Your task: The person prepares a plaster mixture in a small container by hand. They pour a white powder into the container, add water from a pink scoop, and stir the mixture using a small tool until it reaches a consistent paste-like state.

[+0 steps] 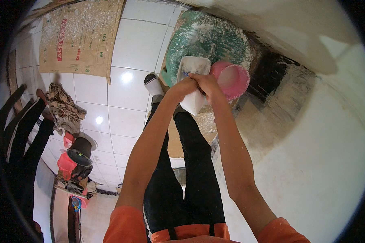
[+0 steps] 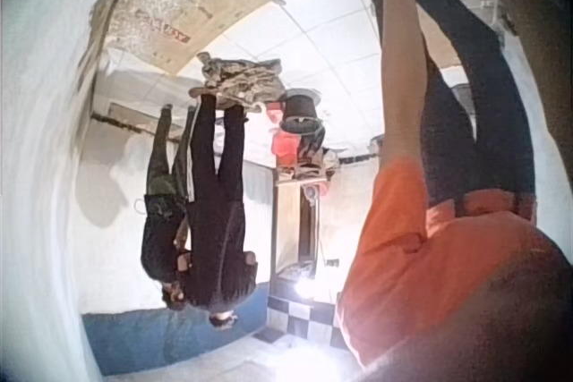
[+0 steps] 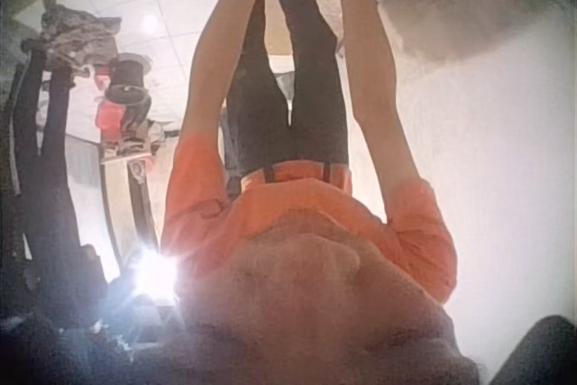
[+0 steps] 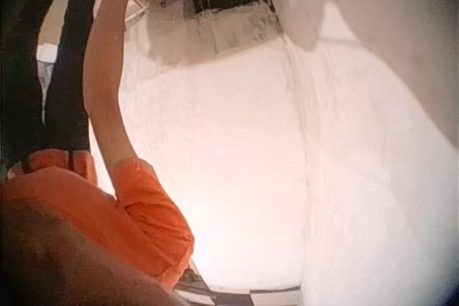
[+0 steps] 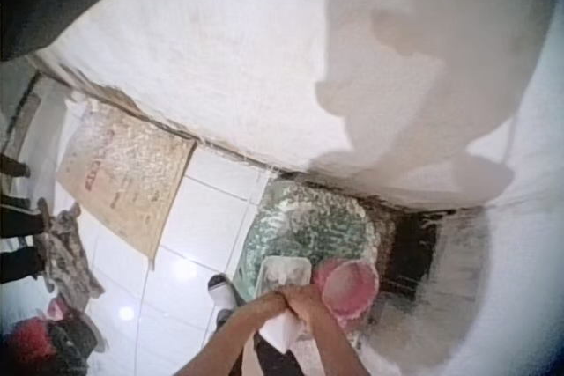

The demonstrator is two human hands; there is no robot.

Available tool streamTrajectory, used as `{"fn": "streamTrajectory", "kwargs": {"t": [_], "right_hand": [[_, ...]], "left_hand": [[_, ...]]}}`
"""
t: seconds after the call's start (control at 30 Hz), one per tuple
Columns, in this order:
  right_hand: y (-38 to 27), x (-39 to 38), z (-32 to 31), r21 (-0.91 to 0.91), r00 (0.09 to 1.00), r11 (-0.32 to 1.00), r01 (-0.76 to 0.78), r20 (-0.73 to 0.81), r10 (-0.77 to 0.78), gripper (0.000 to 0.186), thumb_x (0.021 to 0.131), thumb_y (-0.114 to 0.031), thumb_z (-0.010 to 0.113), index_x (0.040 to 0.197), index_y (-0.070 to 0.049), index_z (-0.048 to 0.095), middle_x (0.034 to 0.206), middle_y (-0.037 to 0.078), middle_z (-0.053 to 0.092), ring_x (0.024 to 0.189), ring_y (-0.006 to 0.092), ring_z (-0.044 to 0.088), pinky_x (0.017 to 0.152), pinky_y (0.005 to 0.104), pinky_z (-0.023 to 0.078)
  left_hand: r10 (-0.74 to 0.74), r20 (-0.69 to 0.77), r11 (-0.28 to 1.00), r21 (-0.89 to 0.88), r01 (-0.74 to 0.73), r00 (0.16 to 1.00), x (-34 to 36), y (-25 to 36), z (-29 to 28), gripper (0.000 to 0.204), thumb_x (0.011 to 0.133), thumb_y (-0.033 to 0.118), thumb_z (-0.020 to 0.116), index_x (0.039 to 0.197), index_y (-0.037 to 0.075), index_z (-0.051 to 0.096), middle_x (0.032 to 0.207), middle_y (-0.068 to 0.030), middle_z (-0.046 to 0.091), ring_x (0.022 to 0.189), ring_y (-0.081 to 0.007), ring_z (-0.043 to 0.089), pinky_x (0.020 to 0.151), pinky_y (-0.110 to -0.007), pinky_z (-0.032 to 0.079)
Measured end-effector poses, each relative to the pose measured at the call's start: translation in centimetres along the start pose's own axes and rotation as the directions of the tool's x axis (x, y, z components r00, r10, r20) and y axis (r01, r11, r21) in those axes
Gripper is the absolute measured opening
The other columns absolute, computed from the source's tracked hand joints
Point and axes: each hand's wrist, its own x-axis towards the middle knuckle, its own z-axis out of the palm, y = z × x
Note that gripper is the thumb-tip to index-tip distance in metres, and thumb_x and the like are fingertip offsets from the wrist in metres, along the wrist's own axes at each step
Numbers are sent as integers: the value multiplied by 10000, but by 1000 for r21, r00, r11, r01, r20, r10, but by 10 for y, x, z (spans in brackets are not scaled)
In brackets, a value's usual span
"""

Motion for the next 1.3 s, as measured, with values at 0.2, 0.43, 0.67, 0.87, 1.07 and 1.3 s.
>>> {"fn": "streamTrajectory", "kwargs": {"t": [0.2,0.43,0.67,0.87,1.07,1.3], "right_hand": [[18,25,-5,114,999,993,22,40,-27,320,852,-181,682,1014,88,623,944,136,648,799,231,621,679,400,503],[5,21,6,236,999,971,-33,27,27,292,830,-112,649,1035,91,604,957,175,648,784,277,641,666,441,520],[1,34,14,132,1000,991,-13,14,12,161,854,-61,590,859,37,718,877,137,683,746,223,638,667,369,523],[11,61,5,193,1000,981,-4,25,-1,214,688,-58,727,862,50,662,847,147,654,657,273,626,562,422,497],[4,45,18,138,999,990,-29,33,25,105,735,-68,664,757,35,668,797,113,646,652,249,615,570,401,492],[17,61,16,173,999,984,-47,4,47,177,741,-106,636,842,39,648,856,156,633,693,267,601,596,422,490]], "left_hand": [[60,0,985,-161,-59,998,8,-3,6,405,893,157,479,1261,-2,534,1117,-182,640,972,-284,632,768,-431,505],[72,8,916,-397,-63,997,9,-8,9,398,895,123,522,1280,24,498,1089,-147,639,934,-268,650,761,-410,518],[-106,-59,926,-369,76,993,-19,7,11,487,870,161,493,1286,-84,430,1111,-212,606,880,-304,644,704,-423,520],[28,64,946,-326,-5,998,-8,0,10,715,830,135,544,1435,-18,196,1001,-200,630,859,-276,668,687,-385,549],[-94,-14,885,-458,77,995,-8,-15,14,540,804,141,535,1298,-51,434,964,-186,636,793,-276,659,664,-388,527],[-45,-68,889,-458,9,997,-10,-17,17,561,833,184,522,1337,-29,396,981,-167,643,788,-254,647,676,-368,511]]}}
